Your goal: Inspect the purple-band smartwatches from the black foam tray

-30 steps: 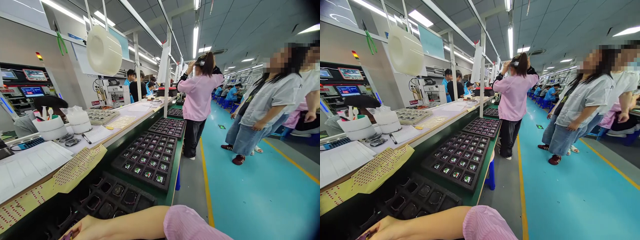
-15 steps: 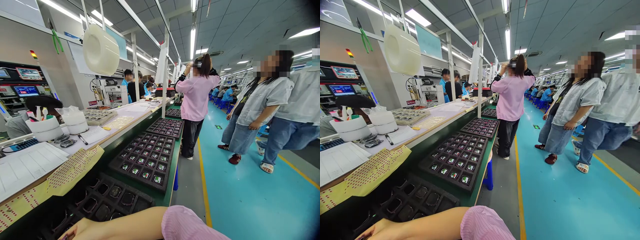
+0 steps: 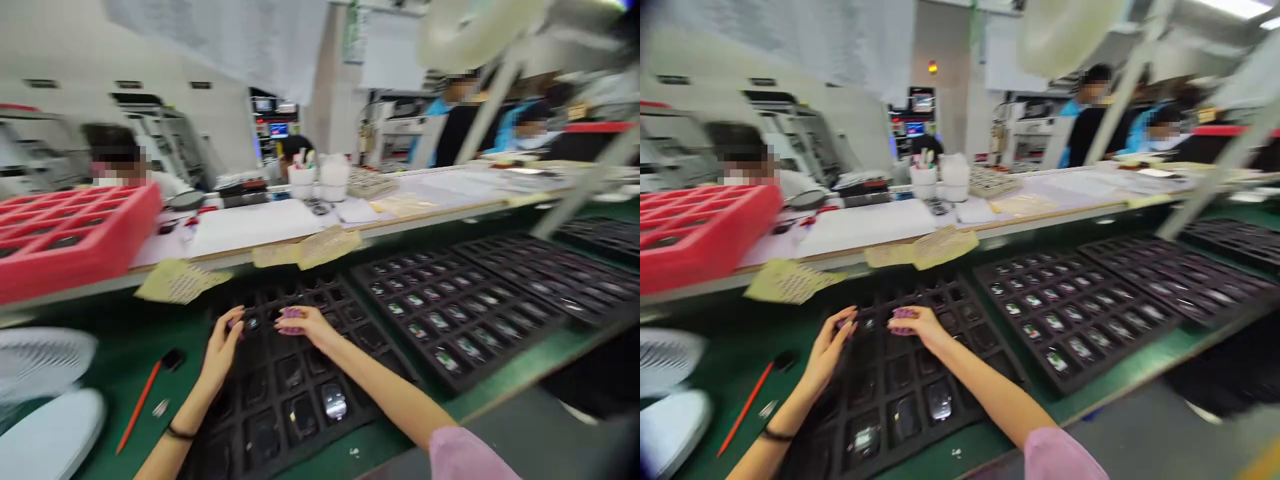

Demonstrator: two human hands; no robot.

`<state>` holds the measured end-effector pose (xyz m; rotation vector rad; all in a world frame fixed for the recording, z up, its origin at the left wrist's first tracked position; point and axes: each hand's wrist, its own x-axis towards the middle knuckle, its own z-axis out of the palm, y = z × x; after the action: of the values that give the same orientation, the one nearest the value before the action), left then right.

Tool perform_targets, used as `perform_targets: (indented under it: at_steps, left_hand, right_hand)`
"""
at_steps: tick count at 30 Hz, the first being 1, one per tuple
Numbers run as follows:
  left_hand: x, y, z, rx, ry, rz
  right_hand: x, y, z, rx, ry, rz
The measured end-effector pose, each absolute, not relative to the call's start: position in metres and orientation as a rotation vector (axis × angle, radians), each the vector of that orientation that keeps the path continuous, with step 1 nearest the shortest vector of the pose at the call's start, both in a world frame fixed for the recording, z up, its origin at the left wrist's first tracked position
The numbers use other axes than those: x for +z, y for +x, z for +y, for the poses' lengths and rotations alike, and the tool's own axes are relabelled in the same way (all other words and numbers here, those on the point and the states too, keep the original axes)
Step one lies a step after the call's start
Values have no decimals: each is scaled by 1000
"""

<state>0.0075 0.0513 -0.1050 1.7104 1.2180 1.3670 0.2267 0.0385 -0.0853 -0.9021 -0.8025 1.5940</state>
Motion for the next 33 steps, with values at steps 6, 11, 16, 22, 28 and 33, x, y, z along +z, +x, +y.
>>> perform_targets:
  at_steps: [6, 11, 16, 22, 28, 33]
  left_hand:
    - [-117, -27, 36, 1311, 1876, 1347]
    - [-120, -28, 14, 1226, 1936, 1400]
    - [-128, -16, 4, 1087, 2040, 1477]
    - [-122, -7, 0, 982, 2155, 1613]
    - [-86, 20, 6, 825, 2397, 982]
    - [-84, 40, 20, 895, 2353, 854]
  right_hand:
    - [-102, 223, 35, 1669, -883, -837]
    - [-103, 223, 31, 1658, -903, -904]
    - [-100, 222, 30, 1661, -928, -953]
    - [-105, 223, 31, 1746, -891, -975]
    - [-100, 219, 26, 1878, -837, -1034]
    - [-96, 219, 22, 1772, -905, -1277]
